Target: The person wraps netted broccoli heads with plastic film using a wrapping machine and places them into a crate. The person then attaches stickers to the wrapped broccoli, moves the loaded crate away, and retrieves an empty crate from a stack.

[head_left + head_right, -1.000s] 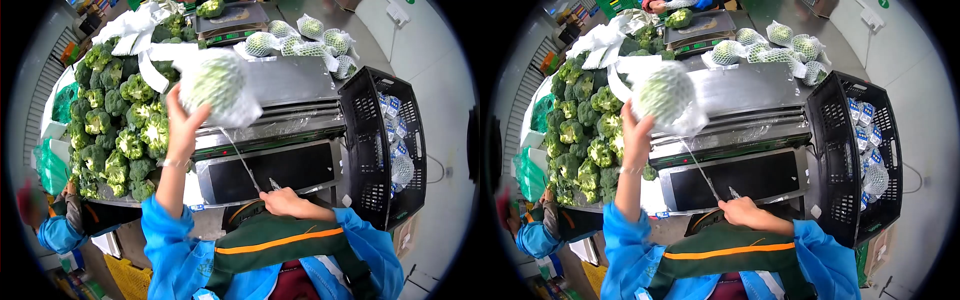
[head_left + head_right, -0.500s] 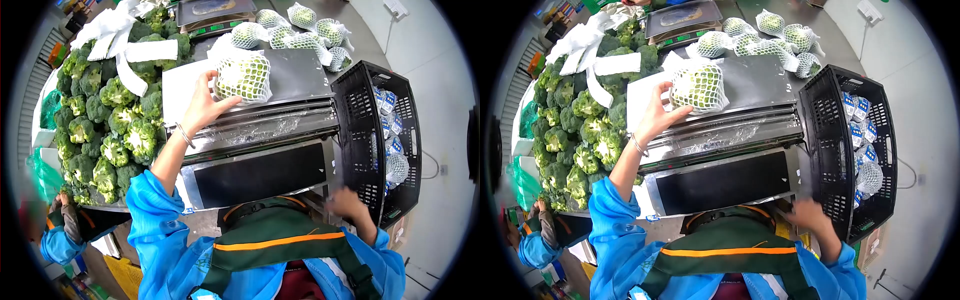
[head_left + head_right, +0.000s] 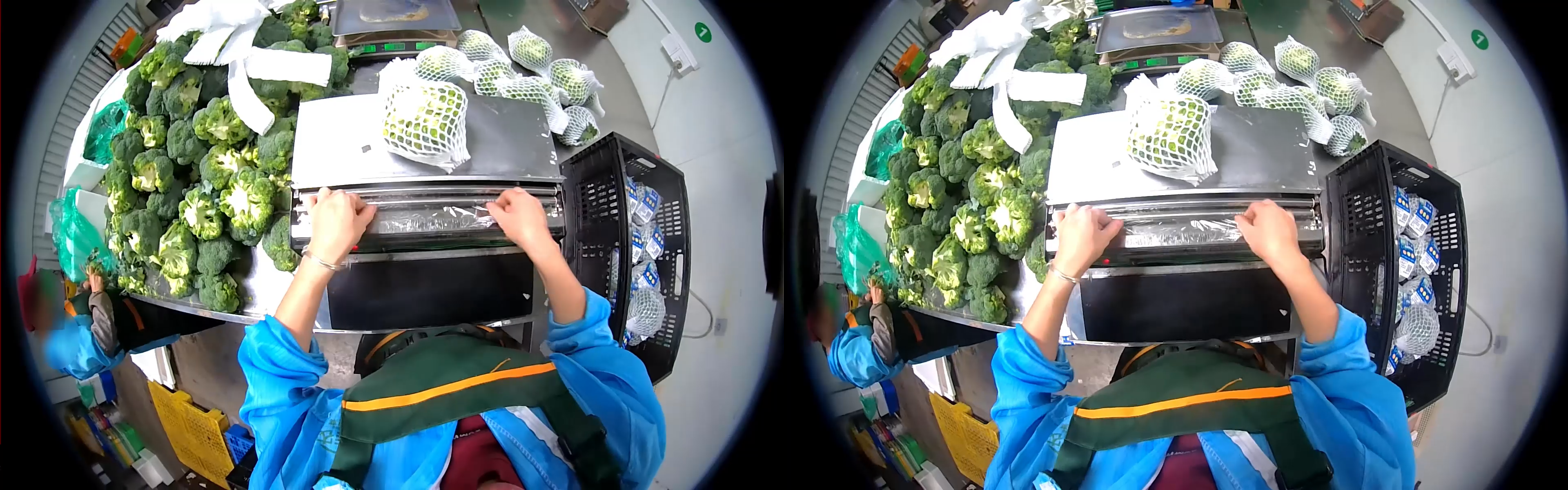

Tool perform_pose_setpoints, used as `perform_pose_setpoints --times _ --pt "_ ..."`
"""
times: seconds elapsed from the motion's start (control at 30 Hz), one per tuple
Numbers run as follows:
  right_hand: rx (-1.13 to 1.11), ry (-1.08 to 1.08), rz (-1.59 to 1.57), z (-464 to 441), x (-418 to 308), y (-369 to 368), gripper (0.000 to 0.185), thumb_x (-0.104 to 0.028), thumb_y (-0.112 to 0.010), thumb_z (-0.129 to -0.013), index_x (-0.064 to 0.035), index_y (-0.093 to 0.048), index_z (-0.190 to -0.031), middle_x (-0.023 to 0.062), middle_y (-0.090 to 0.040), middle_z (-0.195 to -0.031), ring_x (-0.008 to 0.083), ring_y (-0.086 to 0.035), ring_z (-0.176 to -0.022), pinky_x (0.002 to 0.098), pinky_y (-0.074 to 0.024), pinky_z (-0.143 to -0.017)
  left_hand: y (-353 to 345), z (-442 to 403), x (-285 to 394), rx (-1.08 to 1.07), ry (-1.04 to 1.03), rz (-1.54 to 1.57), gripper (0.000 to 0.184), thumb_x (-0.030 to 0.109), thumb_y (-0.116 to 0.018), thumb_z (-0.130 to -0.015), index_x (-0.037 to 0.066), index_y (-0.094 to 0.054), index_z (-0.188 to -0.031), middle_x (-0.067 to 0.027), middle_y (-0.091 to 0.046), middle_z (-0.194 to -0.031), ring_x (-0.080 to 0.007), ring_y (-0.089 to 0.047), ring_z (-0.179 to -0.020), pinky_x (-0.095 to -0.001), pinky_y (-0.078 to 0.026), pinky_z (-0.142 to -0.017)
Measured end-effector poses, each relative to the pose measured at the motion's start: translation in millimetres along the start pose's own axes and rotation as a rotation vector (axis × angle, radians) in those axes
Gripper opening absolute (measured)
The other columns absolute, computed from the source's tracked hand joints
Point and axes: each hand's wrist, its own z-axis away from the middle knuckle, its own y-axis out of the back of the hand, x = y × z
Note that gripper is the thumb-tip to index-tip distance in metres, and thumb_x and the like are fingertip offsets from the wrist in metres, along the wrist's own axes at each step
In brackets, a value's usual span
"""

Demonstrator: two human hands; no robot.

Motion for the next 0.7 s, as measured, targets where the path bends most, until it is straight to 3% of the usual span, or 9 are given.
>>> perform_pose_setpoints --times 0.13,0.23,0.27,0.33,0.4,0.47,0.53,0.6,0.7 --pt "-0.243 -0.331 -0.836 27.2 -3.1 62.6 0.019 -0.018 -0.064 -0.076 -0.0032 -0.057 -0.066 -0.0004 -0.051 -0.057 0.0061 -0.042 -0.052 0.0212 -0.0320 -0.047 54.9 15.2 -7.2 -0.312 0.295 0.815 0.026 0.024 -0.059 -0.078 0.001 -0.059 -0.066 -0.0023 -0.056 -0.062 -0.0085 -0.048 -0.062 -0.0245 -0.040 -0.059" --pt "-0.244 -0.222 -1.012 52.2 -9.0 105.6 0.019 -0.016 -0.065 -0.075 -0.0066 -0.053 -0.064 -0.0027 -0.047 -0.059 0.0051 -0.039 -0.051 0.0202 -0.0300 -0.047 69.6 44.5 -26.8 -0.528 0.521 1.754 0.036 0.022 -0.046 -0.085 0.011 -0.035 -0.053 -0.0018 -0.035 -0.054 -0.0172 -0.040 -0.053 -0.0280 -0.032 -0.048" --pt "-0.210 -0.108 -1.069 54.0 -10.7 120.7 0.019 -0.015 -0.065 -0.075 -0.0068 -0.052 -0.064 -0.0034 -0.046 -0.059 0.0049 -0.038 -0.050 0.0201 -0.0299 -0.047 81.4 46.1 -29.6 -0.651 0.367 1.894 0.036 0.024 -0.044 -0.086 0.013 -0.038 -0.052 -0.0036 -0.042 -0.056 -0.0187 -0.046 -0.056 -0.0310 -0.039 -0.050" --pt "0.053 0.209 -1.059 25.5 -21.5 151.4 0.021 -0.016 -0.063 -0.077 -0.0077 -0.051 -0.063 -0.0047 -0.042 -0.060 0.0047 -0.035 -0.049 0.0196 -0.0299 -0.047 113.1 22.1 -11.2 -0.242 -0.108 1.730 0.035 0.025 -0.042 -0.088 0.011 -0.045 -0.056 -0.0068 -0.053 -0.064 -0.0228 -0.056 -0.068 -0.0346 -0.048 -0.062" --pt "0.180 -0.025 -1.236 -27.0 -45.3 175.7 0.014 -0.015 -0.060 -0.080 -0.0062 -0.054 -0.071 -0.0058 -0.039 -0.061 0.0058 -0.033 -0.047 0.0209 -0.0306 -0.046 129.2 -36.4 10.9 0.137 -0.041 1.831 0.024 0.018 -0.040 -0.087 0.005 -0.056 -0.074 -0.0088 -0.059 -0.073 -0.0225 -0.055 -0.073 -0.0385 -0.045 -0.072" --pt "-0.105 0.253 -1.429 -118.4 -25.9 158.3 0.013 -0.016 -0.055 -0.085 -0.0030 -0.058 -0.088 -0.0056 -0.043 -0.063 0.0068 -0.035 -0.046 0.0225 -0.0317 -0.045 107.4 -106.8 2.8 0.287 -0.278 1.086 0.017 0.011 -0.044 -0.086 0.003 -0.059 -0.084 -0.0122 -0.063 -0.092 -0.0243 -0.057 -0.085 -0.0411 -0.042 -0.085" --pt "0.176 0.198 -0.584 -183.1 8.2 91.4 0.026 -0.016 -0.057 -0.083 -0.0009 -0.056 -0.104 -0.0003 -0.055 -0.072 0.0129 -0.049 -0.054 0.0289 -0.0410 -0.052 56.7 -148.2 -36.4 0.194 -0.489 0.302 0.023 0.001 -0.051 -0.080 0.004 -0.057 -0.102 -0.0131 -0.057 -0.114 -0.0276 -0.053 -0.104 -0.0399 -0.034 -0.097" --pt "0.142 0.757 0.025 -184.3 20.6 55.6 0.052 -0.017 -0.065 -0.074 -0.0015 -0.047 -0.120 0.0127 -0.057 -0.106 0.0234 -0.057 -0.090 0.0349 -0.0460 -0.075 36.0 -148.0 -40.6 0.039 -0.819 -0.210 0.055 -0.005 -0.053 -0.073 0.006 -0.042 -0.126 -0.0143 -0.042 -0.132 -0.0290 -0.039 -0.123 -0.0378 -0.027 -0.104" --pt "-0.112 0.719 -0.253 -169.9 7.0 4.7 0.094 -0.016 -0.076 -0.059 -0.0042 -0.023 -0.136 0.0169 -0.031 -0.137 0.0320 -0.034 -0.122 0.0382 -0.0338 -0.099 12.0 -149.9 -41.1 -0.055 -0.831 0.117 0.083 0.002 -0.062 -0.069 0.007 -0.019 -0.139 -0.0188 -0.030 -0.138 -0.0313 -0.029 -0.129 -0.0393 -0.024 -0.106"
